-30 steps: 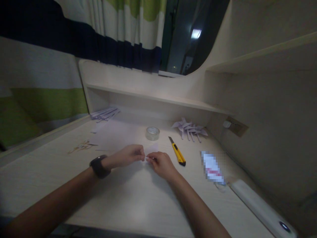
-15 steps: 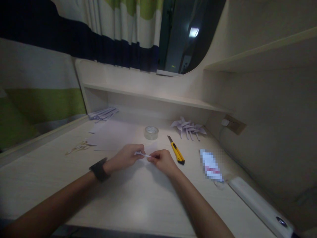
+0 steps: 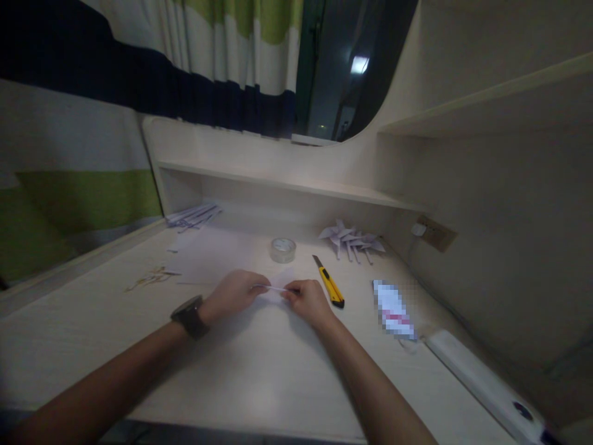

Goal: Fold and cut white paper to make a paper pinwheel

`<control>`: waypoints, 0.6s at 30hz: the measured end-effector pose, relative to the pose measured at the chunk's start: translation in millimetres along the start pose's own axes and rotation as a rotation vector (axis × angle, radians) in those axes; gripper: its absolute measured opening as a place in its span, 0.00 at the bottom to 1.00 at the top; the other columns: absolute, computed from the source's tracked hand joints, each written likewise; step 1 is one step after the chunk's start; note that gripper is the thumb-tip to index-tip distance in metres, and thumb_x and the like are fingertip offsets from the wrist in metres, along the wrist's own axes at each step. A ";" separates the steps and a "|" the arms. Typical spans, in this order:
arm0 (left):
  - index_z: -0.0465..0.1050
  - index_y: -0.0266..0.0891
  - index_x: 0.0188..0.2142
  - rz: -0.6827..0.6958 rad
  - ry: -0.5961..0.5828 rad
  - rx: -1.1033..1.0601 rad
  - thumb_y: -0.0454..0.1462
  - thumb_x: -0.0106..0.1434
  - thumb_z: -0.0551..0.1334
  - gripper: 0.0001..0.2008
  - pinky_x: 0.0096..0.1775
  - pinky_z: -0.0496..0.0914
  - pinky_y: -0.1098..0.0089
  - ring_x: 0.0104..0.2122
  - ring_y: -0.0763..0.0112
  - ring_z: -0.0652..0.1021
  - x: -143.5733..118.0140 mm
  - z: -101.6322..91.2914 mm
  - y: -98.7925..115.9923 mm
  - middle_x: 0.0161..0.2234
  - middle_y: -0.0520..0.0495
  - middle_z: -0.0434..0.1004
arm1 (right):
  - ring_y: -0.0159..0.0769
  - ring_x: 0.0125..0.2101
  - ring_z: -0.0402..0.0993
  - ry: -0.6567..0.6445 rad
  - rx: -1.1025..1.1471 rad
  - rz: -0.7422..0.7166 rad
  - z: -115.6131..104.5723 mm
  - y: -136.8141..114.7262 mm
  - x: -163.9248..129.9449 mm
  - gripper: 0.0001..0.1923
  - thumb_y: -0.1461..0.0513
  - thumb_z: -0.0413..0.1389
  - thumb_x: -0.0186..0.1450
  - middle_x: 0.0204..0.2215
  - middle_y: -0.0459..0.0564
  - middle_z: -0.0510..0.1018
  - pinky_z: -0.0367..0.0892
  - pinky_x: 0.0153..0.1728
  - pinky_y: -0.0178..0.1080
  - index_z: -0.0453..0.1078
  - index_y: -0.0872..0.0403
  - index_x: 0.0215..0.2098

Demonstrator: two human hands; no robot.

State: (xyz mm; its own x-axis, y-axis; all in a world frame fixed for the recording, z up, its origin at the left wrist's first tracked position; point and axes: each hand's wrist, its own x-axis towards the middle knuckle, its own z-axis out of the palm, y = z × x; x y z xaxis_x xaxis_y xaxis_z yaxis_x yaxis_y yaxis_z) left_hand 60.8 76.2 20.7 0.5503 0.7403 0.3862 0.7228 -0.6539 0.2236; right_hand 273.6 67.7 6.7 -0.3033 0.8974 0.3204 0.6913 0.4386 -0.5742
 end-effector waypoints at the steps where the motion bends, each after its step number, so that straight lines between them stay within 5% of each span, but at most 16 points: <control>1: 0.77 0.42 0.37 -0.013 -0.004 0.016 0.38 0.64 0.56 0.11 0.34 0.63 0.70 0.34 0.64 0.78 0.0 -0.4 -1.0 0.33 0.47 0.80 | 0.35 0.27 0.74 0.010 -0.015 0.011 -0.6 2.1 0.2 0.09 0.63 0.55 0.59 0.27 0.49 0.81 0.62 0.29 0.32 0.78 0.54 0.33; 7: 0.77 0.40 0.37 0.051 -0.026 0.053 0.41 0.65 0.54 0.13 0.33 0.63 0.70 0.33 0.64 0.77 0.7 2.4 2.6 0.33 0.45 0.80 | 0.35 0.29 0.74 0.034 -0.066 -0.064 1.0 -2.3 -0.9 0.08 0.61 0.55 0.61 0.29 0.49 0.81 0.63 0.32 0.33 0.78 0.53 0.32; 14: 0.77 0.38 0.31 -0.038 -0.082 -0.120 0.39 0.62 0.57 0.11 0.28 0.60 0.74 0.26 0.70 0.75 3.8 -3.2 -0.8 0.25 0.48 0.78 | 0.35 0.27 0.75 0.121 -0.021 0.026 4.3 -3.7 -0.3 0.07 0.61 0.58 0.59 0.27 0.50 0.81 0.63 0.30 0.33 0.78 0.53 0.31; 18: 0.77 0.39 0.35 0.045 -0.105 -0.152 0.40 0.64 0.55 0.13 0.29 0.60 0.73 0.29 0.69 0.76 2.9 -2.5 -2.4 0.28 0.47 0.79 | 0.36 0.28 0.76 0.103 -0.051 0.019 4.0 -4.0 -1.2 0.06 0.62 0.58 0.58 0.27 0.50 0.81 0.63 0.30 0.33 0.78 0.53 0.30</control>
State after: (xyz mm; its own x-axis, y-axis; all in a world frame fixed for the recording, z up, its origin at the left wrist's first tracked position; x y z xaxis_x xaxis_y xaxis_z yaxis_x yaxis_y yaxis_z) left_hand 59.6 79.5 23.5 0.6274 0.7165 0.3050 0.6290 -0.6971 0.3441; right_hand 268.6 65.1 5.6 -0.2223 0.8949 0.3869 0.7294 0.4160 -0.5431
